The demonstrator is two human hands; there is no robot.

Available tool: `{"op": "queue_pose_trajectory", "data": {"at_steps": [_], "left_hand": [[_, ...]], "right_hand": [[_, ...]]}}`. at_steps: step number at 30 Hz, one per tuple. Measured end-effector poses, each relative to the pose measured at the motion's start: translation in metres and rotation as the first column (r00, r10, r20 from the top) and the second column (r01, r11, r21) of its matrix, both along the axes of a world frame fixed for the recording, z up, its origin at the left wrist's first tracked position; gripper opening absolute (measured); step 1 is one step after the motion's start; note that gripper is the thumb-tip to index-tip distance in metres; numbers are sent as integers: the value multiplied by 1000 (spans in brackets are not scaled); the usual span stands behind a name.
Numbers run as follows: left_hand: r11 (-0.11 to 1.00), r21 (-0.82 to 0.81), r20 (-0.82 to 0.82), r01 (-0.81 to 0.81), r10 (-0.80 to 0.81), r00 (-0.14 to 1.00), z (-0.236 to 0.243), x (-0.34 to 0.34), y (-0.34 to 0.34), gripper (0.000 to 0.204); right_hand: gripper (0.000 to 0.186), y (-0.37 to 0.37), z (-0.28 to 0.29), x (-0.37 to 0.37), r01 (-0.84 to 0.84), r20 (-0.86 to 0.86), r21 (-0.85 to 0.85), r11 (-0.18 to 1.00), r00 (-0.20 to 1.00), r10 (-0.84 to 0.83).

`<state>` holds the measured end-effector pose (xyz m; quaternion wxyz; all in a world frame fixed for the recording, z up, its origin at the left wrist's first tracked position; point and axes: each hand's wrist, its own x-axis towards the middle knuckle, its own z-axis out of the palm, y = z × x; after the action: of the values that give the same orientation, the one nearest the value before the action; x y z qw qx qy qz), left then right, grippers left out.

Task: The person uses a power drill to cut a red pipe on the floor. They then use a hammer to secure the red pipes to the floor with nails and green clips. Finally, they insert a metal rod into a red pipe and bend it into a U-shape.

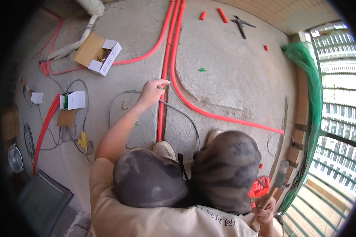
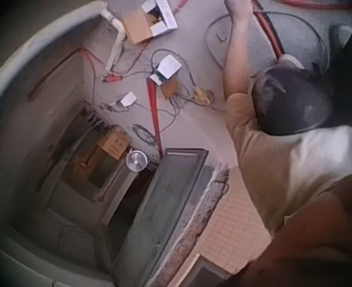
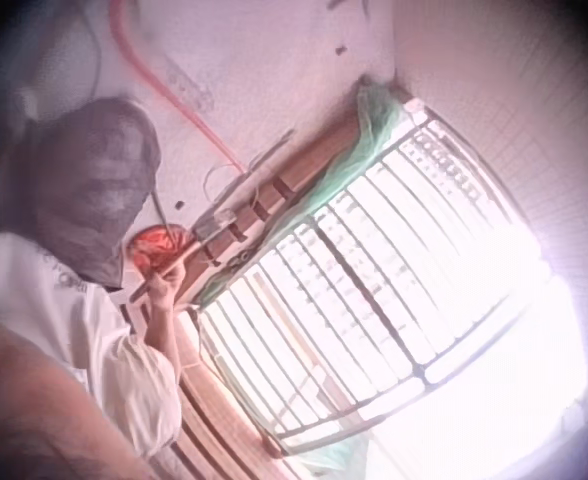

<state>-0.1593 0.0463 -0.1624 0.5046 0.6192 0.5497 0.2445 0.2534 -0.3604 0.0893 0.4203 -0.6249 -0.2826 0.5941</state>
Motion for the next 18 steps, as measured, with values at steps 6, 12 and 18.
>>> {"op": "queue_pose_trajectory", "data": {"at_steps": [6,12,18], "left_hand": [[951,118,53,-285,280,958,-59,9,17,18],[893,97,-9,-439,441,897,-85,55,15,11],[826,45,-1,-562,563,826,-89,70,20,14]], "right_hand": [[25,120,-64,48,320,480,137,938,807,-345],[19,266,-182,7,-84,551,-171,982,818,166],[30,301,-262,-36,-613,617,-141,778,560,553]]}}
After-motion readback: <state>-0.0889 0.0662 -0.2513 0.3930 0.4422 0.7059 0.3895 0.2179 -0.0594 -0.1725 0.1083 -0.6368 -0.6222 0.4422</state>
